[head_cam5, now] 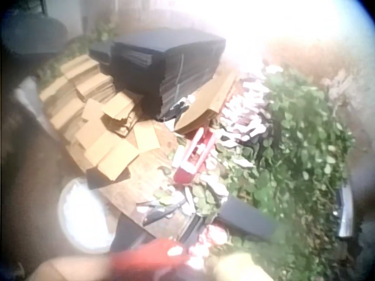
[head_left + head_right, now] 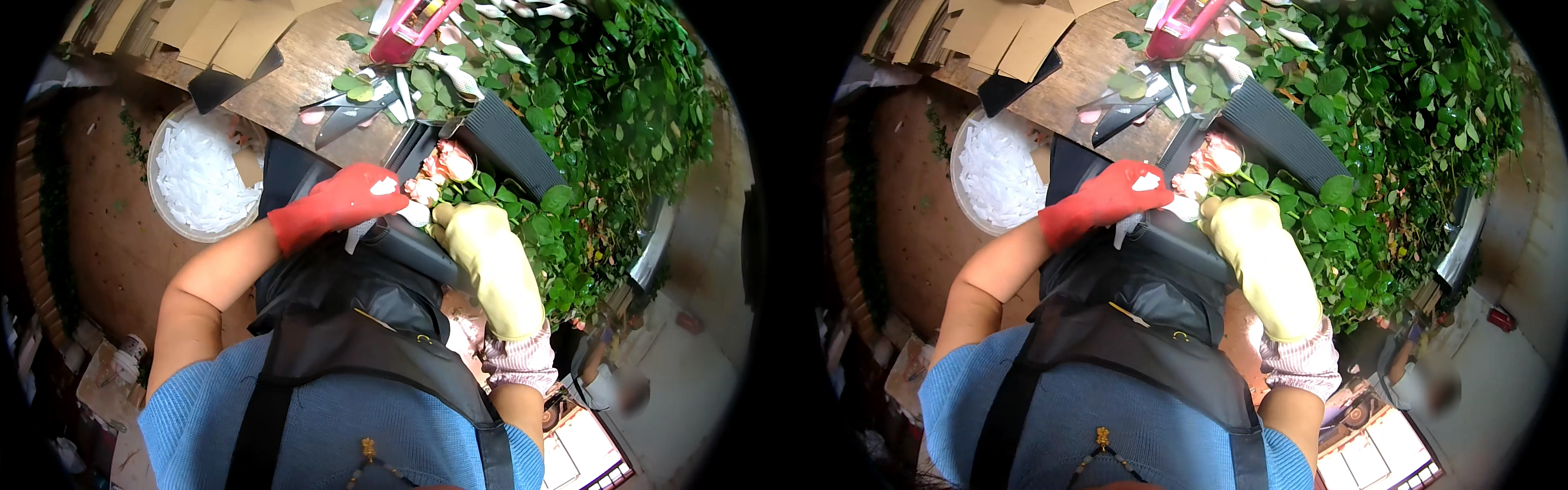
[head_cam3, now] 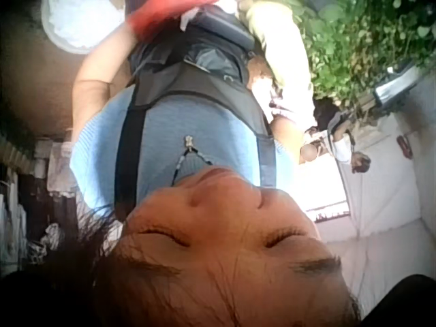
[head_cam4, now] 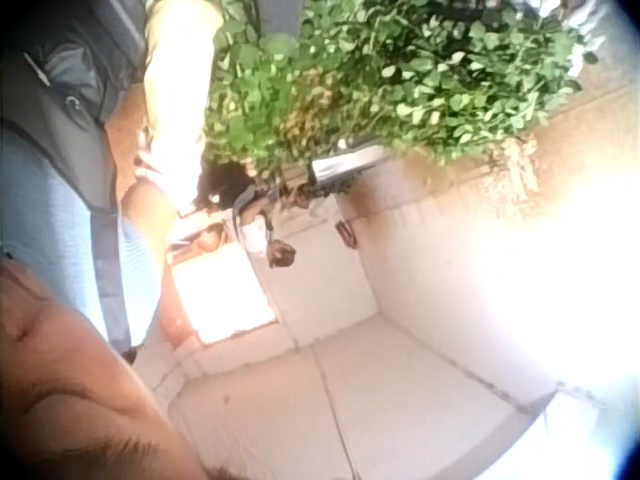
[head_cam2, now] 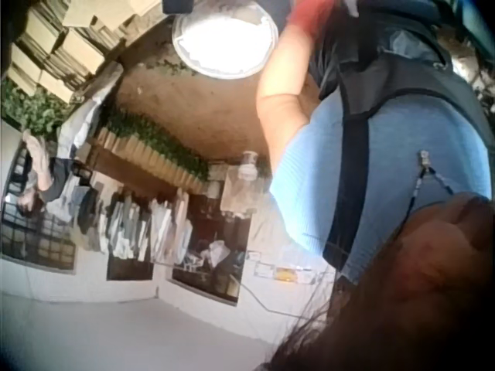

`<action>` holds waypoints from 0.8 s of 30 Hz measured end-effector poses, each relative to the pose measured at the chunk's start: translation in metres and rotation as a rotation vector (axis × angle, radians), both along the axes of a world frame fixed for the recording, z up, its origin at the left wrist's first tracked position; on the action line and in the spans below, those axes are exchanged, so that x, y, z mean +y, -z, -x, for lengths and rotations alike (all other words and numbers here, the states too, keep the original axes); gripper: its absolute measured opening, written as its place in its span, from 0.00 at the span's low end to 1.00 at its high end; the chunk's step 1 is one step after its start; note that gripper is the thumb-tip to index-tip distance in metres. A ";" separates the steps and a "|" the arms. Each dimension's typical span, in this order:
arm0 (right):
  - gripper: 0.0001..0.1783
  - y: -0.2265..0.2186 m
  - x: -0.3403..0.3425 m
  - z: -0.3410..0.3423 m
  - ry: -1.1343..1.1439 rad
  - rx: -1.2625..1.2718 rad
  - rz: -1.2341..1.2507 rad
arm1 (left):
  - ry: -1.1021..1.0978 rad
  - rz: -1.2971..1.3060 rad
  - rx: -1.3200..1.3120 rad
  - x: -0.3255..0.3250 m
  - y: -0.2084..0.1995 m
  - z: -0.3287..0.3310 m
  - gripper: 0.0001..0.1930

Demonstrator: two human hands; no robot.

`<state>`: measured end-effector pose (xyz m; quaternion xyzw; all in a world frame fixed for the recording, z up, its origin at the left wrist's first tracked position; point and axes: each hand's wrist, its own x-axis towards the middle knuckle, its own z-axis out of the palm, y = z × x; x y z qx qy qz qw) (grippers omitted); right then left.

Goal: The person arranges white flowers and green leaves into a black rectangular container. They repeatedly pick up bunches of greenery and individual flowers, placing them into the container to create a dense floral arrangement.

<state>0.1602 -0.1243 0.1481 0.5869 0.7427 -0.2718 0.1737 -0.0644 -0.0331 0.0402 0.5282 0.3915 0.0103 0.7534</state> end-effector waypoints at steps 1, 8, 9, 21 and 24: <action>0.12 0.000 0.001 0.000 -0.006 0.004 0.000 | -0.091 0.051 -0.086 -0.007 0.010 0.001 0.16; 0.11 0.001 0.009 -0.001 -0.053 0.034 0.003 | -1.035 0.248 -0.175 0.000 -0.009 0.094 0.11; 0.11 0.000 0.010 0.000 -0.035 0.034 -0.007 | -0.812 0.164 -0.050 0.005 0.013 0.138 0.12; 0.13 0.048 0.002 0.011 0.085 -0.255 -0.413 | -0.368 -1.017 0.325 -0.003 0.017 0.119 0.15; 0.13 0.050 0.005 0.008 0.210 -0.072 -0.424 | -0.376 -0.793 0.026 -0.010 -0.021 0.046 0.15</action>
